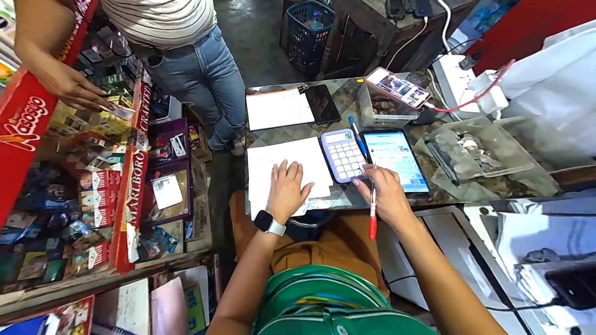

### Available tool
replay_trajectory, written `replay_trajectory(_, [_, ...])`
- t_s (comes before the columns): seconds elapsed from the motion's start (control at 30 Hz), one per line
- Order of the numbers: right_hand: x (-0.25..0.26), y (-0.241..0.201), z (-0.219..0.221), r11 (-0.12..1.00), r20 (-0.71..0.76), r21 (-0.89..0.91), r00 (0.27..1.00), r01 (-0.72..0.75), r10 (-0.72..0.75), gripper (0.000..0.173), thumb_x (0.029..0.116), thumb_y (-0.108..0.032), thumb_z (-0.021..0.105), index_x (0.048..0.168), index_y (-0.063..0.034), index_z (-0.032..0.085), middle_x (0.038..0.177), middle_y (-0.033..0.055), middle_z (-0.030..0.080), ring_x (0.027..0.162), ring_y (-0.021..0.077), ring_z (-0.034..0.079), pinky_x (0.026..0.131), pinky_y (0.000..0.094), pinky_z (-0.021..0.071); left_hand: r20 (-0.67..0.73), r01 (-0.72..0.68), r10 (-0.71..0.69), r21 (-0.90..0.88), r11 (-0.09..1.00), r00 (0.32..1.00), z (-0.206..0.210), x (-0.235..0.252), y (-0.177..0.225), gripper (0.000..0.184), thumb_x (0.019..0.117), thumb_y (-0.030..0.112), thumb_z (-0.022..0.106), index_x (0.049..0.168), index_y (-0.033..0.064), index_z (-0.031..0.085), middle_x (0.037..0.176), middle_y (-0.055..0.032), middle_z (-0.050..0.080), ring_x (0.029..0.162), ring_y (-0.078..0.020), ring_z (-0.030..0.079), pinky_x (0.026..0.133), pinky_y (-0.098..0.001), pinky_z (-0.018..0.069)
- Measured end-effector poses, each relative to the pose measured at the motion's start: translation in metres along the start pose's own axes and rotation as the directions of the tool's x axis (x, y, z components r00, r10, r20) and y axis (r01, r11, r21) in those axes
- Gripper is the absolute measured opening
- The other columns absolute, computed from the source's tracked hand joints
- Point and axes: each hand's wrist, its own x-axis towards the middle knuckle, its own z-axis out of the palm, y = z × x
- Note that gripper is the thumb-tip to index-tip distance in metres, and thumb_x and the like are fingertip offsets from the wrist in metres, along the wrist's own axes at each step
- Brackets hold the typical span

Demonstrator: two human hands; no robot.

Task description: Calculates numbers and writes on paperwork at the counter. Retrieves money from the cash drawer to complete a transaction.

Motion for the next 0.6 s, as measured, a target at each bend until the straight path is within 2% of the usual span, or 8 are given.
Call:
replay_trajectory(0.1, [0.0,-0.002,0.0,1.0,-0.01,0.0,1.0,-0.001,0.001,0.04,0.1023,-0.034,0.058,0.108,0.0041,0.068,0.116,0.0258,0.07,0.109,0.0435,0.067,0.102,0.0594,0.0461,-0.033,-0.002,0.003,0.011,1.0,0.999,-0.001,-0.001,0.003,0.065,0.1047,0.054,0.043,0.14,0.0019,0.06,0.147,-0.017,0.057,0.135,-0.0384,0.053,0.115,-0.0589,0.0342])
replay_trajectory(0.17, [0.001,-0.003,0.0,1.0,-0.012,-0.017,1.0,0.009,-0.009,0.04,0.1025,-0.035,0.057,0.106,0.0034,0.067,0.113,0.0252,0.07,0.107,0.0428,0.068,0.1,0.0601,0.0464,-0.024,0.004,-0.004,0.015,1.0,1.0,-0.004,-0.003,0.007,0.07,0.1039,0.058,0.041,0.141,0.0007,0.059,0.148,-0.0176,0.056,0.132,-0.0387,0.055,0.111,-0.0569,0.0385])
replay_trajectory(0.3, [0.016,-0.013,-0.002,0.997,0.0,-0.058,0.999,0.044,-0.044,0.044,0.1028,-0.038,0.055,0.103,0.0033,0.068,0.108,0.0238,0.071,0.104,0.0429,0.069,0.101,0.0628,0.0437,0.024,0.007,-0.008,0.053,0.999,1.0,-0.005,-0.007,0.01,0.077,0.1028,0.062,0.038,0.145,-0.0001,0.054,0.153,-0.0195,0.05,0.137,-0.0396,0.051,0.114,-0.0567,0.0361])
replay_trajectory(0.43, [0.033,-0.025,0.003,0.998,-0.006,0.02,0.998,0.06,-0.06,0.039,0.1005,-0.036,0.06,0.103,0.0018,0.07,0.115,0.0225,0.07,0.114,0.0466,0.062,0.101,0.0634,0.0418,0.026,0.005,-0.007,0.082,0.997,1.0,0.002,-0.012,0.01,0.079,0.1027,0.063,0.037,0.149,0.0003,0.049,0.158,-0.0191,0.045,0.141,-0.0402,0.047,0.116,-0.0581,0.0324])
replay_trajectory(0.6, [0.04,-0.022,0.019,0.994,0.145,0.012,0.984,0.107,-0.108,0.04,0.102,-0.041,0.057,0.099,-0.0036,0.07,0.113,0.0166,0.072,0.122,0.042,0.059,0.106,0.0649,0.0362,0.039,0.018,-0.022,0.087,0.996,0.999,0.003,-0.012,0.01,0.078,0.1034,0.062,0.035,0.151,0.0014,0.047,0.159,-0.0188,0.043,0.143,-0.0395,0.045,0.117,-0.0581,0.0312])
